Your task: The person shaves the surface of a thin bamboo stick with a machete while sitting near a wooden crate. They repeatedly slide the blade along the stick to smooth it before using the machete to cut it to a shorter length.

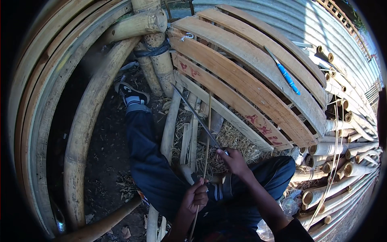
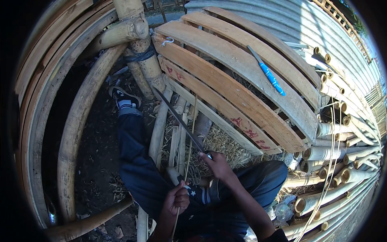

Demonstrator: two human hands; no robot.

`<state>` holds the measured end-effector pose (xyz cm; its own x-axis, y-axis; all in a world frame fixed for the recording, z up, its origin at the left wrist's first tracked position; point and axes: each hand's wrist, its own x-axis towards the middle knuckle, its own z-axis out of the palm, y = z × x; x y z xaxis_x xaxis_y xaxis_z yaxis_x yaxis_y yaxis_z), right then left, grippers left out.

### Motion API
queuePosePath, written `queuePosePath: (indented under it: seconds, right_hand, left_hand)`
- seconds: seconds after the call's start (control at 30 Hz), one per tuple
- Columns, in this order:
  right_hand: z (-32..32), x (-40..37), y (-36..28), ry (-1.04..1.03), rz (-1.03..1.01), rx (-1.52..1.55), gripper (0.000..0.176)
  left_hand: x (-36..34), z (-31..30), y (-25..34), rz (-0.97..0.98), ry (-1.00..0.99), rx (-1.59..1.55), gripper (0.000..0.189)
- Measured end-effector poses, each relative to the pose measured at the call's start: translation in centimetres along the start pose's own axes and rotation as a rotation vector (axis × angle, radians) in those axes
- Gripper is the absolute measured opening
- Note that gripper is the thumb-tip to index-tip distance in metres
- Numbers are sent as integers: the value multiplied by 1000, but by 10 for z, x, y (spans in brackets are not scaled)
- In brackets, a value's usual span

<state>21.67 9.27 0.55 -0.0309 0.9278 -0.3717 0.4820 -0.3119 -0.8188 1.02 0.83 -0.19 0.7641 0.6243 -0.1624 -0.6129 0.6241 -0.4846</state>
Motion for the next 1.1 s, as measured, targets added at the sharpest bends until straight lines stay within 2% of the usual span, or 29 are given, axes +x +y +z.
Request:
queuePosePath:
  seconds: [0.03,0.1,0.23,0.3,0.37,0.4,0.43,0.5,0.53,0.57,0.63,0.7,0.77,0.8,0.83,0.97,1.03,1.07,1.1]
  right_hand:
    - [-4,2,0,-1,-4,5,51]
    - [-12,5,-3,-27,206,180,53]
    - [0,-21,6,-140,51,76,55]
    - [9,-31,13,-177,54,6,55]
    - [19,-34,22,-9,-335,-66,51]
    - [11,-33,14,-50,-248,-60,53]
    - [7,-26,12,-51,-247,-53,53]
    - [1,-10,7,-26,93,101,56]
    - [-3,-6,1,2,101,247,56]
    - [-3,-5,-2,-2,94,247,56]
    - [-3,-8,-6,-63,121,177,56]
    - [0,-20,-7,-64,74,89,55]
    - [6,-33,0,-158,-129,-37,50]
    - [8,-37,1,-125,-211,-33,48]
    - [6,-37,1,-120,-206,-31,48]
    - [5,-18,16,-34,-132,-49,54]
    - [1,-3,11,43,72,172,54]
    - [-3,-2,10,-32,187,367,55]
    - [-2,-3,7,-34,182,363,55]
  left_hand:
    - [-3,-2,-4,-25,-7,-87,29]
    - [-5,-3,-4,-8,-12,-87,29]
    - [5,3,6,6,20,21,28]
    - [12,4,13,41,46,189,27]
    - [12,5,12,38,81,226,27]
    - [10,4,9,28,98,226,27]
    - [7,3,5,21,111,226,27]
    - [0,-1,-3,16,115,224,27]
    - [-2,-1,-4,12,113,214,27]
    - [-1,0,-4,18,110,219,27]
    - [2,1,-4,-16,34,112,26]
    - [4,-2,1,-11,45,103,26]
    - [7,-3,5,-21,59,99,26]
    - [6,-4,6,-18,73,126,26]
    - [4,-5,6,-13,88,155,26]
    - [-5,-7,-6,45,140,219,30]
    - [-7,-10,-10,-25,41,87,30]
    - [-5,-9,-9,-5,56,53,31]
    - [-5,-9,-9,-2,50,54,31]
